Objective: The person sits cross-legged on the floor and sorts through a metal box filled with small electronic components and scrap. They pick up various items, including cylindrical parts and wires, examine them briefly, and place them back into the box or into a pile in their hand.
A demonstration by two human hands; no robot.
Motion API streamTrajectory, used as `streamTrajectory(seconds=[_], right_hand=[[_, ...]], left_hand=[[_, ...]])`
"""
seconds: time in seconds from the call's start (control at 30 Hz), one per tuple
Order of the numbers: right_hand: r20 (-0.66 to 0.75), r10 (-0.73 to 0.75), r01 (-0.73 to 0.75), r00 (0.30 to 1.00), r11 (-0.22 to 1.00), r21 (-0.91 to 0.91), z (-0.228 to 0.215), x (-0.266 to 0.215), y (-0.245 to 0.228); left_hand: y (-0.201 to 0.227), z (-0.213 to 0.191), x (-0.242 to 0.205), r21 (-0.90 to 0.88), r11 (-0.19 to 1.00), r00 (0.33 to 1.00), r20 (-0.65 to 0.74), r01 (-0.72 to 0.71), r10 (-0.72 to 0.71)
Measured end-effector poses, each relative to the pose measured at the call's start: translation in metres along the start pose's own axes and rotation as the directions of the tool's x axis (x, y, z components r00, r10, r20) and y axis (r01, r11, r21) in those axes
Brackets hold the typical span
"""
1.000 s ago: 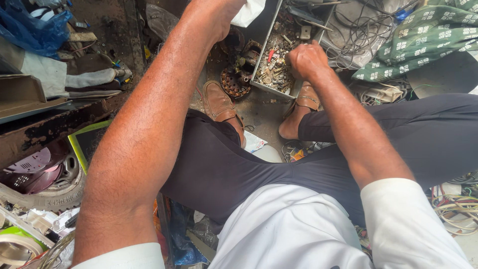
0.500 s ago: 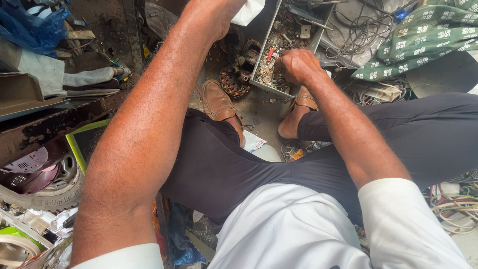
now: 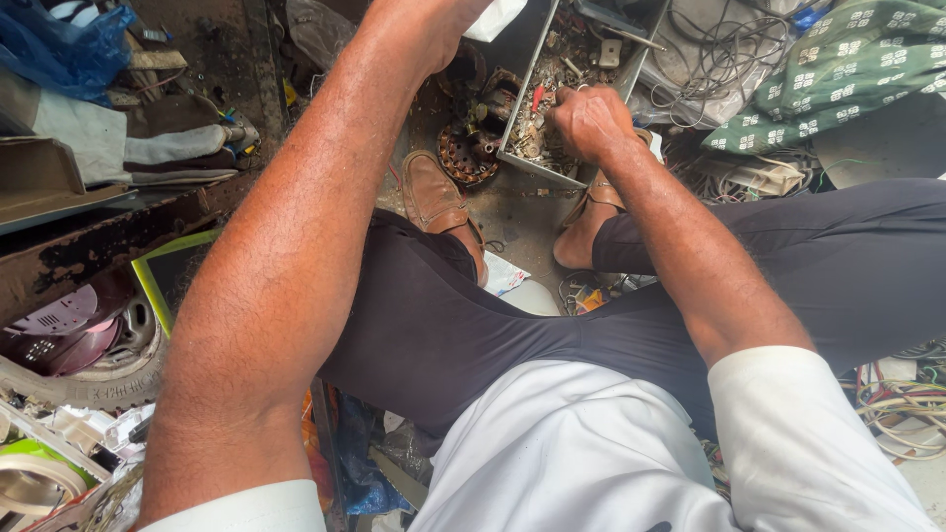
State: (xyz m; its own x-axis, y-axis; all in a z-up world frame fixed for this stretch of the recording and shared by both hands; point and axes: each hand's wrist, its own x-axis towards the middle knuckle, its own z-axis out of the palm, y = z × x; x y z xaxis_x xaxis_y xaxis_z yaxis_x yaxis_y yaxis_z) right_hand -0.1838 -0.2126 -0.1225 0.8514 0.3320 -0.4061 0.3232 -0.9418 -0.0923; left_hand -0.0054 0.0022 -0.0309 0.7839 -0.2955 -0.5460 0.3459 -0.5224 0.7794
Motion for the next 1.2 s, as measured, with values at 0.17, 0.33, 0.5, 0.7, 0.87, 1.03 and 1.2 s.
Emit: streamTrajectory(seconds=[0.17,0.33,0.5,0.7,0.87,1.03,1.2], right_hand=[[0.023,-0.027,0.029,0.999,0.997,-0.065,-0.006,0.006,-0.004],[0.056,0.068,-0.082,0.996,0.947,0.31,-0.016,0.0,-0.005],[-0.037,0.033,-0.009,0.999,0.857,0.515,-0.01,0.003,-0.013],[-0.058,0.029,-0.005,0.998,0.925,0.379,-0.001,0.007,-0.027],[-0.139,-0.016,0.054,0.99,0.96,0.274,-0.004,0.006,-0.031],[-0.104,-0.048,0.067,0.993,0.98,0.186,-0.002,0.01,-0.03],[-0.087,-0.091,0.092,0.992,0.996,0.017,0.003,0.012,-0.031]], left_hand=[[0.001,0.001,0.002,0.012,1.0,1.0,0.008,-0.002,0.002],[-0.004,0.0,0.001,0.018,1.0,1.0,0.015,0.005,-0.005],[0.003,0.0,0.001,0.029,1.0,1.0,0.021,-0.006,0.005],[0.003,-0.002,-0.002,0.035,0.999,1.0,0.025,0.001,-0.001],[0.004,-0.001,-0.002,0.042,0.999,0.999,0.034,0.0,-0.002],[0.003,0.001,-0.001,0.048,0.999,0.999,0.049,-0.008,0.005],[0.001,0.001,0.0,0.05,0.999,0.999,0.051,-0.012,0.009]])
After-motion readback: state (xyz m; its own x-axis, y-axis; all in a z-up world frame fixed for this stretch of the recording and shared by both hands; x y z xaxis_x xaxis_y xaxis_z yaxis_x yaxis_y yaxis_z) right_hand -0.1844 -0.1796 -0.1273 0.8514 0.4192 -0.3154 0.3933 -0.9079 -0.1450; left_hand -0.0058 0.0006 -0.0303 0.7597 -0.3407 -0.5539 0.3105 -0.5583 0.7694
